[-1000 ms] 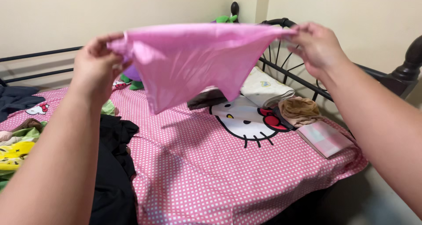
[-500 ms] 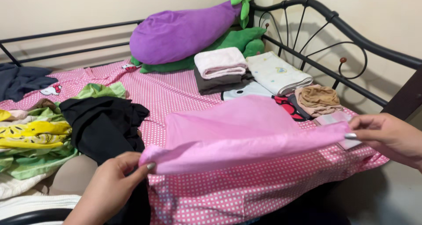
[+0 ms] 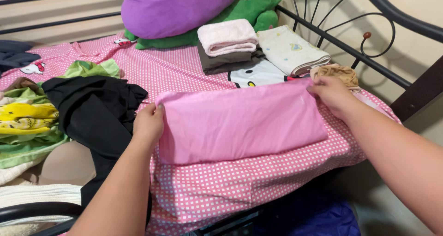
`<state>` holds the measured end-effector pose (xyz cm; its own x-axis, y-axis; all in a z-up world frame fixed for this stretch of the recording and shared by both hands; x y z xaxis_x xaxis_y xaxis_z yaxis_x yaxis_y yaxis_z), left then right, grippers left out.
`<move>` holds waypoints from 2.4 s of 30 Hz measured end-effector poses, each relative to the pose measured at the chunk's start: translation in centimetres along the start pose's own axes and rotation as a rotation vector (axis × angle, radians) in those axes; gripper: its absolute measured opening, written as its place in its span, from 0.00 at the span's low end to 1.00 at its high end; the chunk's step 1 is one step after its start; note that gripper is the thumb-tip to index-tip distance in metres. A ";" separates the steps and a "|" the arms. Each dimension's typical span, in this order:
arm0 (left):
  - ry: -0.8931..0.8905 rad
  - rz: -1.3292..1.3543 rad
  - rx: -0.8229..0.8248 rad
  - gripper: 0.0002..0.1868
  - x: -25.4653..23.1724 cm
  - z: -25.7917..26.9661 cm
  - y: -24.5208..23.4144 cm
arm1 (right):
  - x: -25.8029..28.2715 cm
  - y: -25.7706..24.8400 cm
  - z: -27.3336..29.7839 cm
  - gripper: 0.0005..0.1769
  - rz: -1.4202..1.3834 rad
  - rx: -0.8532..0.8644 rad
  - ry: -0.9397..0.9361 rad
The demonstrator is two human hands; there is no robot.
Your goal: The person folds multiple clothing items on a bed, including pants, a towel, a pink top, a yellow bandana, a floral cloth, socks, and underwear. Each item is smoothed and folded by hand, then placed in a neat stack on the bed.
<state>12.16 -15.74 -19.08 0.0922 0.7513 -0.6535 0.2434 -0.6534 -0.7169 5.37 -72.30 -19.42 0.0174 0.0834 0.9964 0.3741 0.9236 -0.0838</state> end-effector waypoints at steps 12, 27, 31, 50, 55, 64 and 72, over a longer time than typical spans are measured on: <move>-0.360 0.312 0.338 0.15 5.5 -7.2 9.4 | -2.9 4.9 -6.5 0.03 -0.278 0.151 0.276; -0.372 0.428 0.246 0.10 4.2 -7.6 9.3 | -5.0 2.4 -8.0 0.08 -0.166 -0.132 -0.044; -0.354 0.313 0.188 0.12 5.1 -9.1 9.7 | -5.2 3.0 -8.3 0.10 -0.157 -0.148 0.054; -0.237 -0.272 0.195 0.33 0.7 6.9 1.6 | -0.5 0.3 11.3 0.24 0.755 -0.317 -0.067; -0.178 -0.189 0.121 0.34 -1.4 7.2 -0.6 | -3.2 0.6 8.3 0.24 0.455 -0.177 -0.125; 0.110 -0.396 -0.025 0.36 -4.6 11.3 -4.1 | 1.6 -0.1 12.5 0.48 0.998 -0.085 0.124; 0.498 -0.501 0.282 0.31 -14.7 12.2 11.5 | 1.6 23.4 14.2 0.35 0.660 0.394 -0.490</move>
<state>1.80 -35.45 -20.70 0.4773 0.8736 -0.0948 0.1210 -0.1721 -0.9776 0.95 -45.25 -20.03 -0.3139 0.7070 0.6337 0.0824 0.6853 -0.7236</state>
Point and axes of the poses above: each hand's wrist, its own z-axis away from the middle knuckle, its own y-axis out of the palm, x = y × z, the point moved 8 cm from there along -z, towards the middle knuckle, and after that the axes turned 9 degrees about -z, right-handed, at the moved point
